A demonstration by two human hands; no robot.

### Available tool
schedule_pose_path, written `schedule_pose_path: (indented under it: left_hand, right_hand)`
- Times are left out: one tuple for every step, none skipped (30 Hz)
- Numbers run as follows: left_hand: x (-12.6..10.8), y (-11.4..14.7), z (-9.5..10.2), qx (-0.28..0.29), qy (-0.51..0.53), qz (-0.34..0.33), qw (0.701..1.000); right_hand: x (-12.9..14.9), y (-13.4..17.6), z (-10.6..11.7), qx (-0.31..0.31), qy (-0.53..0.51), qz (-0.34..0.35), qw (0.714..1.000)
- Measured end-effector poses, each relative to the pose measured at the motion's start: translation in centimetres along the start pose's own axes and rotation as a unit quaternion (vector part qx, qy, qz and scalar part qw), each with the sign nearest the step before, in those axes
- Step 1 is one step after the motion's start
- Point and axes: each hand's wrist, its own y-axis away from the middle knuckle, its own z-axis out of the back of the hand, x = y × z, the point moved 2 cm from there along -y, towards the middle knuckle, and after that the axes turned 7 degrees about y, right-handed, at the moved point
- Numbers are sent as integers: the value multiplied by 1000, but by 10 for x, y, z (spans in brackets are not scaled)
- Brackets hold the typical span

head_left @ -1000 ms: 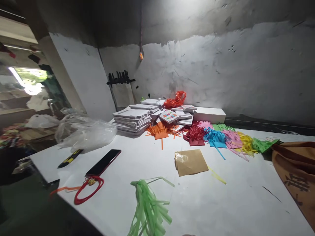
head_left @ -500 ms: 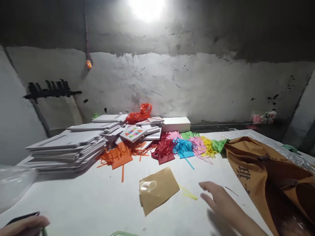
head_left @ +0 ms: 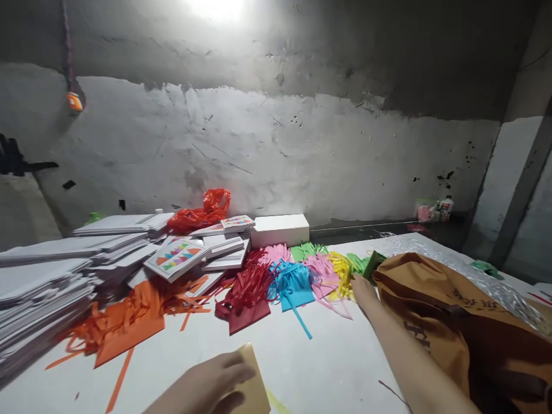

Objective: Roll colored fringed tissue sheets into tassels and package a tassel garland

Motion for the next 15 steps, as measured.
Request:
schedule_pose_path:
  left_hand:
    - [-15,-22,-7,17,1,-16,1000]
    - [-28,-43,-13,31,7,-31,999]
    - [-38,-63,-18,39,10,-43,998]
    - [-47,-82,-24,43,13,-55,997]
    - [-54,-101,-31,47,13,-63,997]
    - [-60,-120,-39,49,11,-69,996]
    - [-65,-139,-48,52,10,-73,996]
    - [-70,-157,-57,55,8,-77,995]
    - [-76,-176,-68,58,5,-80,995]
    - [-81,-194,-78,62,1,-84,995]
    - [-87,-211,-89,67,-4,-87,994]
    - [-92,-228,-99,73,-11,-88,993]
    - [-95,-245,-107,80,-19,-87,993]
    - [-97,-260,-114,84,-29,-79,993]
    - [-97,-274,-117,84,-41,-65,993]
  right_hand:
    - [-3,-3,-3,-5,1,7,1000]
    - [-6,-6,-4,-10,1,12,1000]
    - [-8,-7,-6,-13,1,15,1000]
    - [-10,-8,-6,-16,1,14,1000]
    - [-12,-9,-7,-19,1,10,1000]
    - [-13,-9,-6,-21,2,2,1000]
    - [-14,-9,-6,-22,3,-10,1000]
    - [-14,-10,-5,-20,5,-23,1000]
    - [-13,-11,-5,-16,6,-36,999]
    - [-12,-12,-5,-10,7,-47,999]
    - [-9,-13,-4,-4,7,-55,998]
    - [-6,-15,-4,3,8,-63,998]
    - [-2,-16,-4,8,10,-69,998]
    - [1,-17,-4,12,13,-76,997]
    - [4,-17,-4,15,18,-82,996]
